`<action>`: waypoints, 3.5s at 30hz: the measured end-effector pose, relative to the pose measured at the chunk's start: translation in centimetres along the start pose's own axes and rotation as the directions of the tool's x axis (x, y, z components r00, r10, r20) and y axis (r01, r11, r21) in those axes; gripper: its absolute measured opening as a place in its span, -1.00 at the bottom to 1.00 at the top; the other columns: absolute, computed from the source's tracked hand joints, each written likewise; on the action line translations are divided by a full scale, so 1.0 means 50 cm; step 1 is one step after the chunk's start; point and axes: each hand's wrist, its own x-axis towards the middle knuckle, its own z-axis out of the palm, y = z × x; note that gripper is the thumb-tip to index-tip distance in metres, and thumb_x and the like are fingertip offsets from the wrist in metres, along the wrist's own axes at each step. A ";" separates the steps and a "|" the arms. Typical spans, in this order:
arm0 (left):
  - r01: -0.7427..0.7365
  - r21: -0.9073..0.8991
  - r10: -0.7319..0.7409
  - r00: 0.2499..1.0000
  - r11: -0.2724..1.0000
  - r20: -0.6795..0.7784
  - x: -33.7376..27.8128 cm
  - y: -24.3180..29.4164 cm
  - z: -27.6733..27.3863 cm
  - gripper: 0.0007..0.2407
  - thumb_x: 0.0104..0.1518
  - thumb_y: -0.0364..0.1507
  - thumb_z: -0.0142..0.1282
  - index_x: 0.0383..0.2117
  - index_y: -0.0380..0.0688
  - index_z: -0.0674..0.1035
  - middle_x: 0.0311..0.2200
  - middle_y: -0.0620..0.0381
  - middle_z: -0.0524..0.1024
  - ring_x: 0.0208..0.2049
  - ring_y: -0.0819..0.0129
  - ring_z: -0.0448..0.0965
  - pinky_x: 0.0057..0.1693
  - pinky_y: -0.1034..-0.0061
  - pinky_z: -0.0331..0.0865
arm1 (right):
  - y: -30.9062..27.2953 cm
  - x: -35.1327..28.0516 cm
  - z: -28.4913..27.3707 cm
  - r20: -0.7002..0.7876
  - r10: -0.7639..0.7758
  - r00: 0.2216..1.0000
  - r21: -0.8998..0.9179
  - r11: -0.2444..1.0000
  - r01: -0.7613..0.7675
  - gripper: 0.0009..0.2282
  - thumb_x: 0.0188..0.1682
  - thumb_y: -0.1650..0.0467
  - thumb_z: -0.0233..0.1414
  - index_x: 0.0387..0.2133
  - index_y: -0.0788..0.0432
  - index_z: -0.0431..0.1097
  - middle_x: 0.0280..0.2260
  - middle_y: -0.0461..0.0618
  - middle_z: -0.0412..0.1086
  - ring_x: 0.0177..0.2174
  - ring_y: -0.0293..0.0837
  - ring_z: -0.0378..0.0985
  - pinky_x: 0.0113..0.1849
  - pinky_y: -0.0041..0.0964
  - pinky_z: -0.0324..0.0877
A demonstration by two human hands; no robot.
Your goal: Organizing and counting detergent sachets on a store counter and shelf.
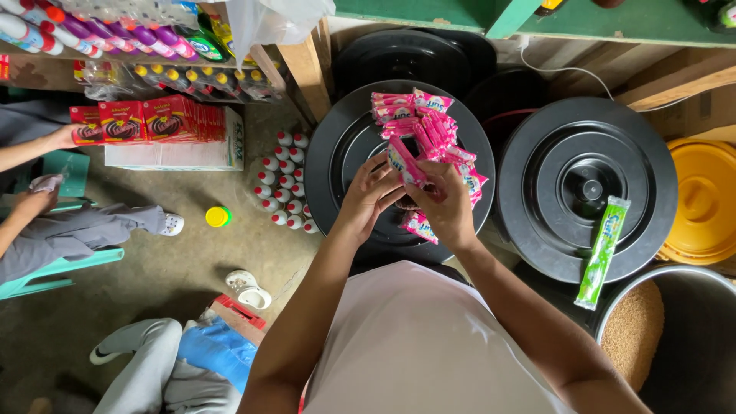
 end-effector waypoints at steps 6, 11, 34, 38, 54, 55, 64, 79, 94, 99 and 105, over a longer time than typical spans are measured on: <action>-0.115 0.068 0.115 0.993 0.991 0.002 0.005 0.067 0.032 -0.49 0.15 -0.47 0.23 0.24 -0.08 0.31 0.20 0.12 0.37 0.09 0.37 0.53 0.15 0.42 0.52 | -0.083 0.035 0.016 0.120 -0.209 0.971 -0.200 0.952 0.230 -0.66 0.02 0.57 0.17 0.04 0.26 0.29 0.07 0.07 0.34 0.03 -0.10 0.53 0.01 -0.23 0.56; -0.254 0.056 0.249 0.965 0.966 0.089 0.018 0.162 0.087 -0.51 0.14 -0.52 0.21 0.23 -0.08 0.33 0.20 0.13 0.37 0.06 0.42 0.54 0.12 0.45 0.53 | -0.185 0.086 0.025 0.163 -0.359 0.919 -0.282 0.876 0.392 -0.64 -0.01 0.56 0.19 0.04 0.24 0.29 0.08 0.05 0.35 0.03 -0.10 0.54 -0.02 -0.23 0.56; -0.682 0.074 0.650 0.720 0.727 0.243 0.201 0.652 0.353 -0.51 0.28 -0.28 0.01 0.34 -0.13 0.33 0.00 0.09 0.49 -0.03 0.40 0.53 0.06 0.44 0.49 | -0.629 0.476 0.106 0.370 -0.694 0.617 -0.478 0.427 0.768 -0.68 -0.07 0.57 0.16 -0.02 0.20 0.43 0.00 0.08 0.39 -0.10 -0.01 0.61 -0.13 -0.22 0.60; -0.735 0.002 0.718 0.662 0.678 0.215 0.397 0.703 0.344 -0.51 0.22 -0.40 0.09 0.31 -0.20 0.32 0.02 0.14 0.46 0.00 0.43 0.54 0.11 0.40 0.54 | -0.625 0.608 0.087 0.426 -0.681 0.595 -0.431 0.425 0.796 -0.68 -0.04 0.61 0.10 0.00 0.19 0.42 0.01 0.09 0.39 -0.08 0.00 0.60 -0.09 -0.21 0.58; -0.588 0.807 0.904 0.313 -0.056 0.292 0.754 0.858 0.349 -0.70 0.25 -0.23 0.07 -0.05 -0.17 0.59 -0.10 -0.26 0.60 -0.02 -0.19 0.59 0.09 0.11 0.45 | -0.572 0.825 0.090 0.261 -0.288 0.921 -0.956 0.053 0.287 -0.33 -0.14 0.32 0.01 0.31 0.23 0.05 0.38 0.20 -0.07 0.33 0.13 -0.03 0.29 -0.03 -0.10; -0.546 0.834 0.890 0.339 -0.078 0.305 0.743 0.864 0.358 -0.71 0.27 -0.24 0.07 -0.03 -0.15 0.58 -0.08 -0.27 0.58 -0.02 -0.22 0.56 0.09 0.07 0.42 | -0.567 0.833 0.088 0.258 -0.310 0.915 -0.957 0.051 0.287 -0.33 -0.14 0.33 0.01 0.31 0.28 0.07 0.39 0.21 -0.06 0.35 0.12 -0.01 0.30 -0.07 -0.08; -0.569 0.821 0.871 0.384 -0.037 0.305 0.730 0.861 0.353 -0.75 0.22 -0.30 0.07 -0.02 -0.02 0.55 -0.08 -0.12 0.61 -0.02 -0.12 0.59 0.05 0.08 0.42 | -0.608 0.786 0.104 0.262 -0.268 0.927 -0.954 0.075 0.292 -0.33 -0.13 0.27 0.03 0.31 0.17 0.06 0.37 0.21 -0.10 0.32 0.16 -0.08 0.28 -0.02 -0.12; -0.697 0.638 0.774 0.191 -0.327 0.604 0.636 0.855 0.325 -0.52 -0.01 -0.68 0.11 0.13 -0.21 0.46 0.04 -0.30 0.47 0.08 -0.21 0.47 0.12 0.21 0.39 | -0.552 0.851 0.070 0.348 -0.725 0.594 -0.726 0.192 0.660 -0.57 -0.20 0.53 0.01 0.02 0.32 0.38 0.09 0.38 0.31 0.08 0.34 0.36 0.10 0.01 0.31; -0.792 0.569 0.485 0.417 -0.220 0.769 0.050 0.334 0.113 -0.73 0.14 -0.66 0.07 -0.07 -0.07 0.57 -0.05 0.06 0.55 0.04 0.09 0.55 0.11 0.29 0.47 | -0.572 0.453 0.143 0.557 -0.805 0.205 -0.450 -0.084 0.889 -0.70 -0.20 0.71 0.06 -0.23 0.21 0.49 -0.16 0.07 0.50 -0.09 0.10 0.50 -0.05 -0.06 0.47; -0.620 0.784 0.309 0.748 0.010 0.588 0.052 0.146 -0.062 -0.84 0.18 -0.58 0.09 -0.18 -0.06 0.63 -0.19 0.08 0.60 -0.11 0.09 0.61 0.00 0.31 0.48 | -0.242 0.318 0.142 0.378 -0.643 0.667 -0.481 0.479 0.734 -0.76 -0.11 0.67 0.01 -0.25 0.20 0.50 -0.20 0.07 0.50 -0.15 0.07 0.53 -0.11 -0.12 0.46; -0.389 0.914 0.149 0.916 0.113 0.372 0.059 -0.071 -0.239 -0.86 0.17 -0.53 0.09 -0.22 -0.07 0.64 -0.23 0.04 0.62 -0.16 0.04 0.62 -0.02 0.27 0.48 | 0.277 0.221 0.034 0.248 -0.059 0.967 -0.549 0.814 0.190 -0.78 -0.03 0.59 -0.02 -0.19 0.15 0.50 -0.17 0.05 0.49 -0.16 0.06 0.55 -0.11 -0.14 0.45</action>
